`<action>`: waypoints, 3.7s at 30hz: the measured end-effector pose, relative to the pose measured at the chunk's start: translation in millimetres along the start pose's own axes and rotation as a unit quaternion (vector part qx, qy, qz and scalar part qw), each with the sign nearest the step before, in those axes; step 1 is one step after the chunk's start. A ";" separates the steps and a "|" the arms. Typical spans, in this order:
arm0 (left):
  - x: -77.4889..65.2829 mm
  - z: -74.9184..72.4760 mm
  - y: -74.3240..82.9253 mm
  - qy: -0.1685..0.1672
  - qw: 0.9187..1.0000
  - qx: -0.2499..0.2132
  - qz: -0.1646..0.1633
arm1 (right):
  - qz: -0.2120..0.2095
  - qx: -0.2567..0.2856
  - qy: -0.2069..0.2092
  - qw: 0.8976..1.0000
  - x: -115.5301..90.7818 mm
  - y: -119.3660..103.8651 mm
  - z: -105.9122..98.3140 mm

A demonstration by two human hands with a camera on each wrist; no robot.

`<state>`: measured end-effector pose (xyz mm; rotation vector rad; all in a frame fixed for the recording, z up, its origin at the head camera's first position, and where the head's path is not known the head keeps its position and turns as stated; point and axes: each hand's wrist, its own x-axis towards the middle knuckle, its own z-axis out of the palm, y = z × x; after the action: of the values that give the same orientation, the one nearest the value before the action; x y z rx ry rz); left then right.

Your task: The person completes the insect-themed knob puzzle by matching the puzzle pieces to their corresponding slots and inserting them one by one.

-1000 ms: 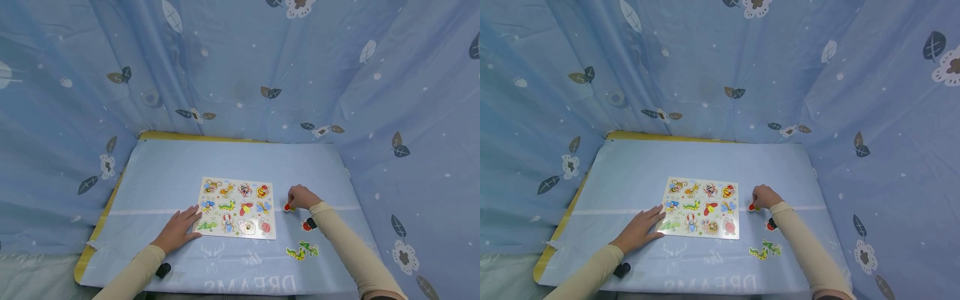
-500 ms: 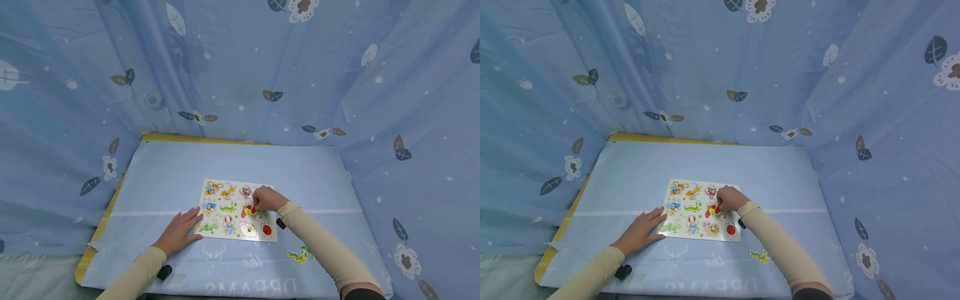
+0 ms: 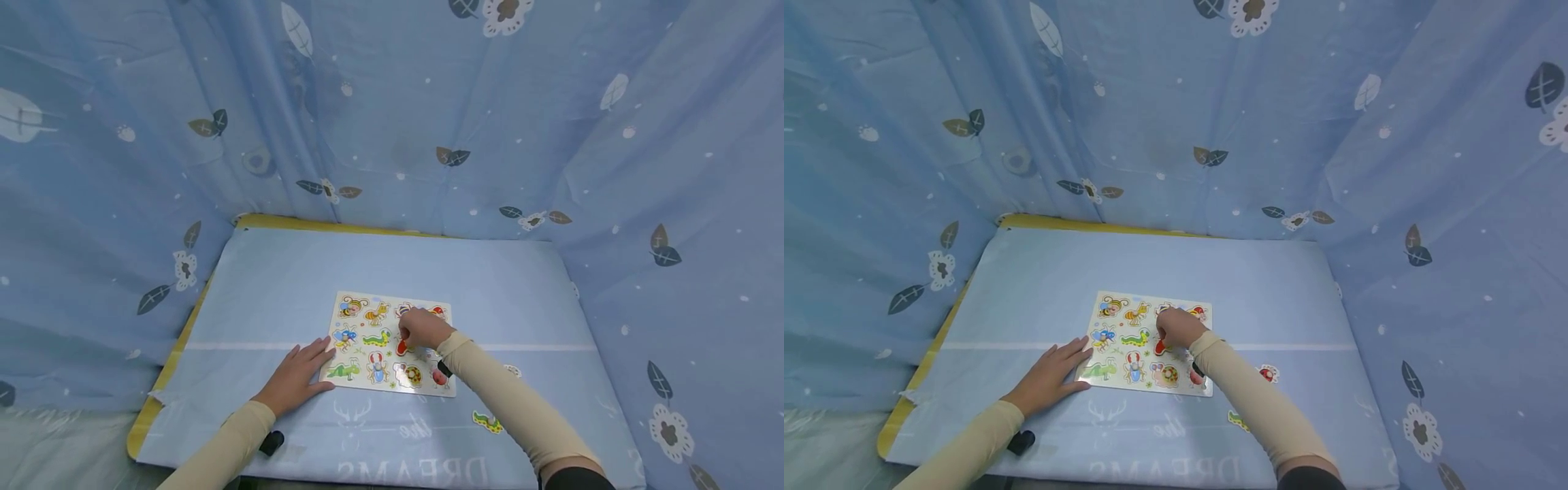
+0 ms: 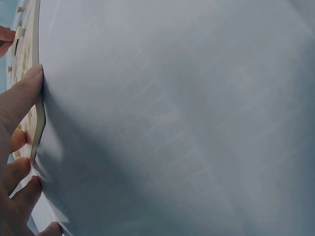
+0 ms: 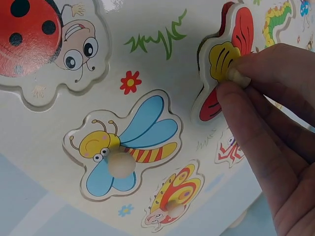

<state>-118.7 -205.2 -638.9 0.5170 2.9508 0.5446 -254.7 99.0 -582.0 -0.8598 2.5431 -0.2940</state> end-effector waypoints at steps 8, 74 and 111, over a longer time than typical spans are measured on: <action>0.9 -0.3 1.7 0.004 1.000 0.007 -0.002 | 0.000 -0.028 0.008 1.000 -0.4 -4.0 5.4; 1.0 -1.7 1.2 0.009 1.000 0.007 0.005 | 0.151 0.064 -0.060 0.985 -192.4 43.5 49.7; 0.9 2.0 -0.3 -0.003 1.000 -0.001 -0.015 | -0.007 0.010 -0.059 0.998 -78.1 6.7 -12.1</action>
<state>-119.3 -204.5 -640.9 0.4712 2.9477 0.5412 -208.3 153.1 -547.4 -0.8629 2.4222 -0.2652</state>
